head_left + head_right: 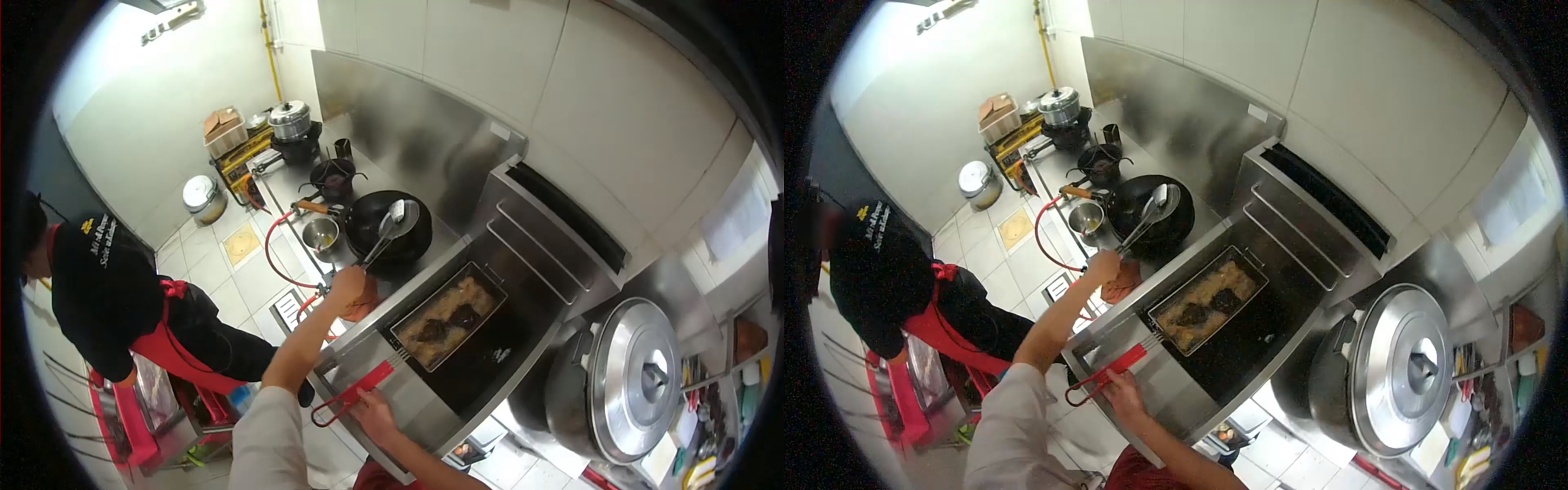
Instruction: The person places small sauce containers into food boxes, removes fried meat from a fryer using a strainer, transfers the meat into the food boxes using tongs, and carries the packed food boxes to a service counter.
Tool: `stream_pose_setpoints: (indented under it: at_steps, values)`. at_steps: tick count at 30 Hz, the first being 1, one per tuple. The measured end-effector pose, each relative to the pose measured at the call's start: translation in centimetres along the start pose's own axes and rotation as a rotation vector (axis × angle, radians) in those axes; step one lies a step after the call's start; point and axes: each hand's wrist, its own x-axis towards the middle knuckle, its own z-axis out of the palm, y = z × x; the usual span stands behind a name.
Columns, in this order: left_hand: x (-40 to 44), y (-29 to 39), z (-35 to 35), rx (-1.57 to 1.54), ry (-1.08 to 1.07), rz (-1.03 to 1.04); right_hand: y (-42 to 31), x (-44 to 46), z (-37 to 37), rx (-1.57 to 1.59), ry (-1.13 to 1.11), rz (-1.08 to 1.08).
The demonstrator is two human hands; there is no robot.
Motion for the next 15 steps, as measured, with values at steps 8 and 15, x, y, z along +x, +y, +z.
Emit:
stream_pose_setpoints:
  at_steps: [8, 15]
  values:
    - [3.2, -7.4, -5.8, -1.120, -0.652, -0.313, 1.4, 0.8, 6.6, 0.140, 0.346, -0.390]
    - [-0.5, -4.6, -5.6, -1.282, -0.483, -0.142, -0.3, -6.7, 3.1, -0.193, 0.428, -0.390]
